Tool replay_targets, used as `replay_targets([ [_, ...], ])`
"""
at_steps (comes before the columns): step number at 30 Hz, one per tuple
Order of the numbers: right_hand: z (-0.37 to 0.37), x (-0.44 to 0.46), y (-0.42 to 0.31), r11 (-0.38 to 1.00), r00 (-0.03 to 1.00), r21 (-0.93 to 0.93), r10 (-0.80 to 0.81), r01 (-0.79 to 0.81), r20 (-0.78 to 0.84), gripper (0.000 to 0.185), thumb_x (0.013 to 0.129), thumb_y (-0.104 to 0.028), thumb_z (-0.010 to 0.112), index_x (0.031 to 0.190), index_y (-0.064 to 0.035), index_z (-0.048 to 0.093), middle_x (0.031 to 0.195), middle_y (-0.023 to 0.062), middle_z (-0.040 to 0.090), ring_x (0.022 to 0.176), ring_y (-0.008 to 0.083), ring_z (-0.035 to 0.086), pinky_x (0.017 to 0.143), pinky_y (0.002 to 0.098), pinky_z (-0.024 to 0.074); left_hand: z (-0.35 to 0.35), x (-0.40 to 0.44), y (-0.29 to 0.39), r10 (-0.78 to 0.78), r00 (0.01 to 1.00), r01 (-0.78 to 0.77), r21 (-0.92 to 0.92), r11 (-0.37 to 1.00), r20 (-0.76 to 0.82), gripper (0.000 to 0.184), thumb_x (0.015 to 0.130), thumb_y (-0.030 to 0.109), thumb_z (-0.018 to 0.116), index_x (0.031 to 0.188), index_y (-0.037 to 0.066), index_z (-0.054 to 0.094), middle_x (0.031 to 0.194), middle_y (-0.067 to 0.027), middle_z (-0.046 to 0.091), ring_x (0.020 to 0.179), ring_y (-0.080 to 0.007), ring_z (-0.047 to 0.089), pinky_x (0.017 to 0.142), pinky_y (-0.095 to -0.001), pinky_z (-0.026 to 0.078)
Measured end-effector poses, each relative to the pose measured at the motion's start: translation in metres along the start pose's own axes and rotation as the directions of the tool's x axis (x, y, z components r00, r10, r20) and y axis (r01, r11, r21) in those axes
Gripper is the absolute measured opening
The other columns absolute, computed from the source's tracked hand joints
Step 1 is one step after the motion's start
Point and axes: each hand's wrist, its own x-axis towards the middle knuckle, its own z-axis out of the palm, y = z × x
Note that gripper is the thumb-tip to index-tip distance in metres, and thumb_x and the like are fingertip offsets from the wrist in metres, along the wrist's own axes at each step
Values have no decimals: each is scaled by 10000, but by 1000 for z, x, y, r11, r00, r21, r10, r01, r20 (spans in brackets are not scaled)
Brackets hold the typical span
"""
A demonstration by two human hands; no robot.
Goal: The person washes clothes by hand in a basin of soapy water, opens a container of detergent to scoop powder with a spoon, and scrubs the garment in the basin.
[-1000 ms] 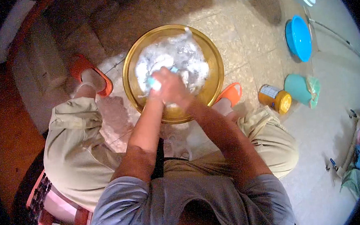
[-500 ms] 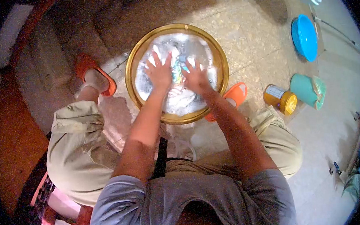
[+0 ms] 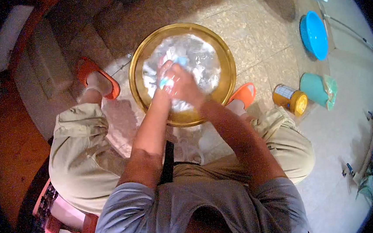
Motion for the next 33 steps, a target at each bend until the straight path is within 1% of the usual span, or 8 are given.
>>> replay_targets([
  [6,-16,4,81,948,987,-275,140,-158,-85,361,716,-205,608,1052,-80,562,1031,160,534,937,366,535,725,465,469,36,5,5,337,891,-23,711,702,-304,398,743,63,527,1136,27,481,983,-122,572,835,-280,587,756,-372,491],
  [9,-20,-13,90,851,999,-524,14,-33,-39,432,724,-195,620,1144,-126,547,1205,150,479,1059,379,479,780,498,459,26,0,42,357,924,24,914,-404,134,388,788,259,611,1133,90,559,1176,-165,536,1005,-348,534,855,-435,434],
  [12,-9,-29,89,791,981,-611,133,-17,144,513,728,-225,640,1227,-201,522,1350,112,388,1145,388,419,862,522,438,12,-12,8,401,842,220,450,-866,360,394,792,299,604,1145,131,558,1323,-153,426,1147,-371,440,903,-512,380],
  [17,18,-6,143,820,816,-498,478,-282,326,279,791,-266,563,1022,-125,632,1092,154,573,925,324,559,760,454,468,-9,24,19,179,961,275,627,-729,-212,425,831,280,545,1230,146,487,1281,-135,451,1154,-323,446,846,-531,429],
  [20,40,5,130,893,883,-65,449,-444,135,144,737,-177,572,809,-66,627,860,144,606,794,290,575,675,443,456,-48,61,11,313,850,210,818,536,-423,408,824,301,560,1155,65,530,992,-140,602,911,-281,589,829,-446,475],
  [22,10,10,71,910,991,394,129,-126,19,181,701,-181,600,838,-64,614,852,142,580,819,300,566,709,435,463,8,34,16,131,856,166,506,846,-500,438,864,319,505,1190,27,475,1069,-129,567,966,-251,551,835,-431,474],
  [28,1,-1,-18,998,997,-5,-69,69,-18,236,664,-181,651,863,-77,578,885,156,540,818,350,561,683,420,485,0,-3,3,-102,990,102,-11,995,-93,411,854,320,499,1151,35,492,1066,-136,567,966,-258,552,831,-430,480],
  [33,8,9,80,925,949,-209,312,-316,-54,264,701,-184,644,909,-67,531,986,180,514,864,368,549,707,451,471,26,-6,-9,194,948,-58,465,884,-252,295,824,224,492,1029,25,561,951,-116,607,934,-267,566,818,-417,474],
])
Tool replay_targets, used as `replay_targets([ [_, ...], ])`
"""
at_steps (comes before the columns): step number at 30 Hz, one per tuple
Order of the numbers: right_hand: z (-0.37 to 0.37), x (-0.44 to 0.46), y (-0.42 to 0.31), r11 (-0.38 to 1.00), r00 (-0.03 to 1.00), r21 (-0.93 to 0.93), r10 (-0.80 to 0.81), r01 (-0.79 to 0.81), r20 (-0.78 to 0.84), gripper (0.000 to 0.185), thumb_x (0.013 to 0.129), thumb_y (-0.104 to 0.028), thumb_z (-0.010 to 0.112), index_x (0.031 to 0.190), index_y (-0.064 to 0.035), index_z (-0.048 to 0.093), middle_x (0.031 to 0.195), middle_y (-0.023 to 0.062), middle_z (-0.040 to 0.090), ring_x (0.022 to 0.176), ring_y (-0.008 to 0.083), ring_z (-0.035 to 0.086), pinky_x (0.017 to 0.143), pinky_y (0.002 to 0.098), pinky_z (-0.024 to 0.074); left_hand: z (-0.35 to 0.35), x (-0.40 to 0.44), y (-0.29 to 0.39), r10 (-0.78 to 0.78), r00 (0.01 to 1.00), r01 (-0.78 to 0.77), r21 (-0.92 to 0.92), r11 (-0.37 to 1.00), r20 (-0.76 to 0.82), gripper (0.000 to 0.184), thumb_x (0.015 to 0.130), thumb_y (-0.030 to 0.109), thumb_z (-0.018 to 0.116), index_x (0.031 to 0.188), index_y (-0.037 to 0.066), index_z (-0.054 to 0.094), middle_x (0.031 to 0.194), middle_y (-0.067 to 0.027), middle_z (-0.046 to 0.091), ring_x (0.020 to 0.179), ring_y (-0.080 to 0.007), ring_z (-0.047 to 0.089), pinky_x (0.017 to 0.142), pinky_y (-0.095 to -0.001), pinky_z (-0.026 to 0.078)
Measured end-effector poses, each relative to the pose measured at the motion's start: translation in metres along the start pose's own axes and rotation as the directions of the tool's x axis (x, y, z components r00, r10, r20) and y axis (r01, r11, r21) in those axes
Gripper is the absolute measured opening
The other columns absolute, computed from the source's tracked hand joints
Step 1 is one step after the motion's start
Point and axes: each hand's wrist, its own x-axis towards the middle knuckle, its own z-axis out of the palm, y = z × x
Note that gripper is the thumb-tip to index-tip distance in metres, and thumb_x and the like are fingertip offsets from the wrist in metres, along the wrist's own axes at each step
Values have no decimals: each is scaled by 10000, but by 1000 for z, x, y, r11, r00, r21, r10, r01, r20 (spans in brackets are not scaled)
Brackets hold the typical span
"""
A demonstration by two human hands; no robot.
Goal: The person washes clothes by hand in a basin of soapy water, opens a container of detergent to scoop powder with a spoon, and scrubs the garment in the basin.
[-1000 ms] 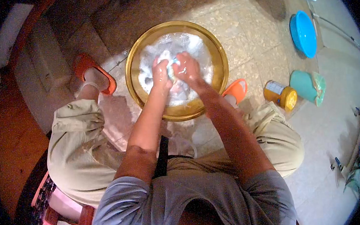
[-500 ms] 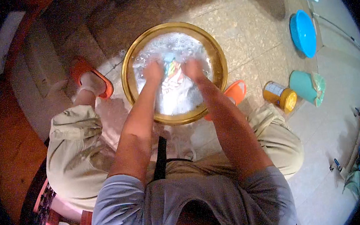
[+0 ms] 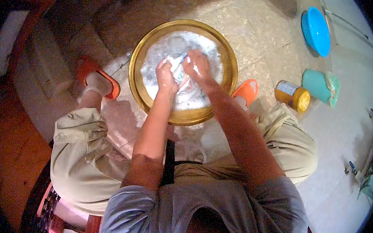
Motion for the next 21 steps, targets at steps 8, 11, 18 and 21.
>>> replay_targets([
  [8,-9,-30,28,924,978,-347,-101,161,184,643,721,-313,645,1318,-234,417,1355,152,368,1142,408,422,880,620,348,-24,7,0,341,922,-17,901,-434,182,526,894,360,466,1374,409,257,1400,-270,249,1270,-494,242,1017,-577,246],
  [11,-13,-7,39,966,921,-232,-17,115,389,598,722,-289,652,1273,-161,457,1250,176,464,1074,354,495,881,507,412,-66,45,-28,269,848,-195,741,-643,456,465,868,304,483,1315,194,418,1254,-317,423,1123,-463,441,972,-509,339],
  [18,12,6,-8,886,972,399,-217,236,-93,99,646,-24,580,742,-47,587,808,135,553,744,300,558,672,341,465,-35,81,2,-297,952,299,-12,954,72,460,811,346,530,1170,59,511,1077,-111,586,980,-274,559,873,-420,452],
  [21,-15,-35,-75,837,924,395,-367,379,-108,95,640,-60,617,729,-88,597,849,112,548,766,296,583,663,372,487,-12,37,17,-70,981,-70,668,741,181,385,802,282,542,1122,71,506,1032,-106,576,945,-268,559,833,-423,468],
])
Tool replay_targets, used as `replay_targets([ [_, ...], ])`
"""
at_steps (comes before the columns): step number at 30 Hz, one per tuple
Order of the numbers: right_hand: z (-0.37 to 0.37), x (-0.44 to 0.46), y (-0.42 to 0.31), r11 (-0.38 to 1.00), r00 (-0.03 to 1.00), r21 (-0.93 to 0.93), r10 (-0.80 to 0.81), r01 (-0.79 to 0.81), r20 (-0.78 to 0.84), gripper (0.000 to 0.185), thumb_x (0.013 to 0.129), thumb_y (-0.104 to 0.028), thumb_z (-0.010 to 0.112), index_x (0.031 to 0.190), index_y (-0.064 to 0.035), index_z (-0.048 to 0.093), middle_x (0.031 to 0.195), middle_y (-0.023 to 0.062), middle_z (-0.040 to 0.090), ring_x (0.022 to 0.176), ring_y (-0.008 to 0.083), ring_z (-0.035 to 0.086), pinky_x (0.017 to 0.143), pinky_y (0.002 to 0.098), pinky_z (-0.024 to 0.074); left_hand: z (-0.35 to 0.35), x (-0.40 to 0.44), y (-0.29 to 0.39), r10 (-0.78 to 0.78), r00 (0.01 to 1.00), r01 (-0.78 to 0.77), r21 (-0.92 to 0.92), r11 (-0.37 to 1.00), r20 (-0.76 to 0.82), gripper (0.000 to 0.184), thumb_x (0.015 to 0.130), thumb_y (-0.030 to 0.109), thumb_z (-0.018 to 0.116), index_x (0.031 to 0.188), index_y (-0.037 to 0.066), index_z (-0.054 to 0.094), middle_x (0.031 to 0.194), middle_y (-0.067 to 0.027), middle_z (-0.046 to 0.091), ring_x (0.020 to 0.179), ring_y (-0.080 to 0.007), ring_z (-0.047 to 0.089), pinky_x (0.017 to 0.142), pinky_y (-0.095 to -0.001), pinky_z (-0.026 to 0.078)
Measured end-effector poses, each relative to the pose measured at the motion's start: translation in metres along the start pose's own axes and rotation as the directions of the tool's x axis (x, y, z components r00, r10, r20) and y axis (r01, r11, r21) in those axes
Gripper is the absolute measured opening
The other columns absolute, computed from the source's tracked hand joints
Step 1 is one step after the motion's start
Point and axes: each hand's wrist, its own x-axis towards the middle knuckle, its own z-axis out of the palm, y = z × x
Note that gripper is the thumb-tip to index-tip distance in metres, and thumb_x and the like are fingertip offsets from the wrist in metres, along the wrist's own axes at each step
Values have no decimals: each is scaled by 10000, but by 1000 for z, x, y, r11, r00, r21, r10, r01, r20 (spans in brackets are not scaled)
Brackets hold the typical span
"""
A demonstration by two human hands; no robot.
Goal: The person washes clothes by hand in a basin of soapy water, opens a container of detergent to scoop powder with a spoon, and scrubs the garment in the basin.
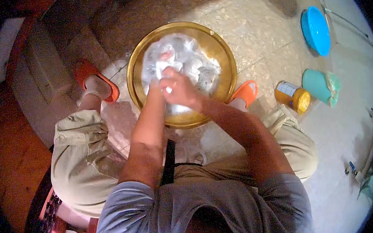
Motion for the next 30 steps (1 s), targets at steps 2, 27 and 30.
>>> replay_targets([
  [2,7,-1,-13,978,994,-195,-61,77,89,128,655,-115,630,778,-113,596,883,100,561,765,307,590,657,404,497,10,-35,25,166,985,-170,497,851,52,339,796,240,549,1090,80,502,1002,-102,569,921,-263,558,807,-425,479],
  [27,-8,-2,60,993,997,85,78,-80,28,288,676,-97,605,960,-58,632,1054,209,561,987,372,555,824,393,478,0,16,-3,-129,982,184,-824,537,135,354,860,342,518,988,17,570,937,-124,608,837,-258,599,761,-419,493],
  [30,-5,-2,-12,988,992,-107,-109,115,59,226,659,-106,644,884,-98,632,991,156,557,863,343,586,705,391,514,1,-9,-17,-15,992,116,-853,508,125,353,859,348,520,988,24,576,932,-125,610,850,-262,597,771,-412,489],
])
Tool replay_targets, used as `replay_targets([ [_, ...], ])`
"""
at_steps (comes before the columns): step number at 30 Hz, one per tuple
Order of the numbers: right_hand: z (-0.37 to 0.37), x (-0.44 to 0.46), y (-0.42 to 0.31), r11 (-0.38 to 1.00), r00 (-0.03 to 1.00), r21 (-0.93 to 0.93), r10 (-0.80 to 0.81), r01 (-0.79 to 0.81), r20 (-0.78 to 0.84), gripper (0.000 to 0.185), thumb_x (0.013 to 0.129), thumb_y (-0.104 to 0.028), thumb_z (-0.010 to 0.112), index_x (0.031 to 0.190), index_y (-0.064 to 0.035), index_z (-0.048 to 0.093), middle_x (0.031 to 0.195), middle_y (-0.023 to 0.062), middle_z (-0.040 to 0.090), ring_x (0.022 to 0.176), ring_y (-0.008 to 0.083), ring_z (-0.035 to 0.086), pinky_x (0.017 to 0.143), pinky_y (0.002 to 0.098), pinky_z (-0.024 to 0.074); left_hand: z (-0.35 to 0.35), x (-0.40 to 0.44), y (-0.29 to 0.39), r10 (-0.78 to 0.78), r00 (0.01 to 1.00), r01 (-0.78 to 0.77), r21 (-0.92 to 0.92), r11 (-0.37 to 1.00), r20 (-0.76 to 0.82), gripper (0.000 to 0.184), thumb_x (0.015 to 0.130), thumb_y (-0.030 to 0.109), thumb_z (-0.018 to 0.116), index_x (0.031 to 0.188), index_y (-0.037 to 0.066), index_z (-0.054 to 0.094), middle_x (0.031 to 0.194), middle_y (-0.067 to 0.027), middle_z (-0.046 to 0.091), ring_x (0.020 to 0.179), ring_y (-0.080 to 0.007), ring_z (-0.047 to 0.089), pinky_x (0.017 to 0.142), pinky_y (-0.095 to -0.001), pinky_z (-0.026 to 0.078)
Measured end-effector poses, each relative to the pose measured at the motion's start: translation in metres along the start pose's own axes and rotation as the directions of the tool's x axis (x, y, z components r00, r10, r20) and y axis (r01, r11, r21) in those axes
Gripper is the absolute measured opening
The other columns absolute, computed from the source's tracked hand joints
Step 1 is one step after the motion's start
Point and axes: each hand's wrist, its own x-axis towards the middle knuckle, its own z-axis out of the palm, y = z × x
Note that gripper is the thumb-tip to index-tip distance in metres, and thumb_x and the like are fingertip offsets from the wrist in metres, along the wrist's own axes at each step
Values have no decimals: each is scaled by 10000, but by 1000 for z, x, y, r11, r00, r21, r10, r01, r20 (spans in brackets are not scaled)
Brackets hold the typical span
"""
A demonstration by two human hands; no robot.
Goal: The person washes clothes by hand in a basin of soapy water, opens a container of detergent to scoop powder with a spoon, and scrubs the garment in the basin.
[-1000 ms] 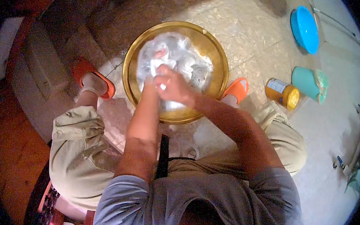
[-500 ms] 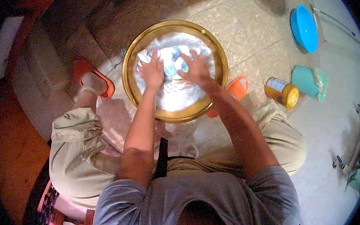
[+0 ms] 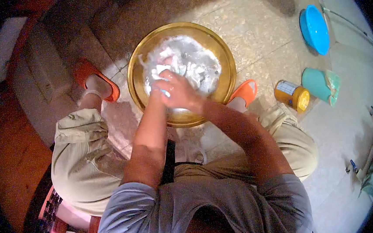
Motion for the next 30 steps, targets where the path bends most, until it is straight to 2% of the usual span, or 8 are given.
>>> replay_targets([
  [10,-22,-25,108,837,863,-212,487,-505,-132,348,757,-290,597,1059,-117,596,1043,181,559,908,378,561,759,467,465,30,-17,-3,267,907,-126,396,909,-325,348,845,352,574,903,9,579,888,-116,580,709,-209,576,627,-329,493],
  [13,-34,-35,103,816,952,-493,238,-302,-190,428,758,-234,609,1172,-145,550,1172,163,516,987,359,526,740,449,466,10,-19,18,516,856,-29,993,113,-34,368,849,377,545,1109,119,588,1080,-222,524,977,-309,511,874,-457,378],
  [15,-30,-47,92,628,974,-761,228,-163,-20,581,756,-225,621,1310,-218,446,1351,123,395,1093,371,453,795,469,459,8,-23,9,482,874,210,852,-479,55,416,858,392,502,1267,320,500,1274,-285,403,1253,-420,287,1045,-552,140],
  [21,30,-62,178,699,815,-598,566,-392,127,483,753,-258,626,1219,-173,531,1205,166,522,982,381,530,809,517,445,-66,18,-21,92,995,66,385,-920,48,448,879,350,468,1262,117,483,1281,-220,456,1268,-388,326,1025,-598,201],
  [24,38,-32,184,640,646,-319,757,-699,102,320,736,-202,627,1034,-93,591,1034,166,576,906,331,560,763,443,454,-50,44,-1,161,983,159,819,-551,-83,398,887,374,472,1115,56,542,1138,-188,537,1132,-340,465,979,-557,307],
  [26,25,-5,148,769,770,-46,638,-638,-29,224,725,-165,628,911,-40,632,920,166,612,855,297,580,732,394,461,-29,46,3,211,954,52,808,586,-214,383,894,393,470,1049,55,561,1043,-160,567,1039,-308,524,936,-524,375],
  [27,4,8,109,911,905,11,412,-413,-108,159,715,-131,599,845,-45,634,854,161,605,808,294,584,711,380,468,-17,45,2,207,929,-158,179,971,-306,375,897,404,469,1023,63,566,996,-145,577,992,-291,546,911,-506,408],
  [30,-3,3,42,990,984,26,138,-136,-112,156,701,-136,617,837,-63,638,843,128,567,790,309,576,692,384,481,-3,23,2,-23,997,22,-12,1000,-74,378,895,422,470,1006,69,552,965,-131,575,950,-277,551,863,-486,429],
])
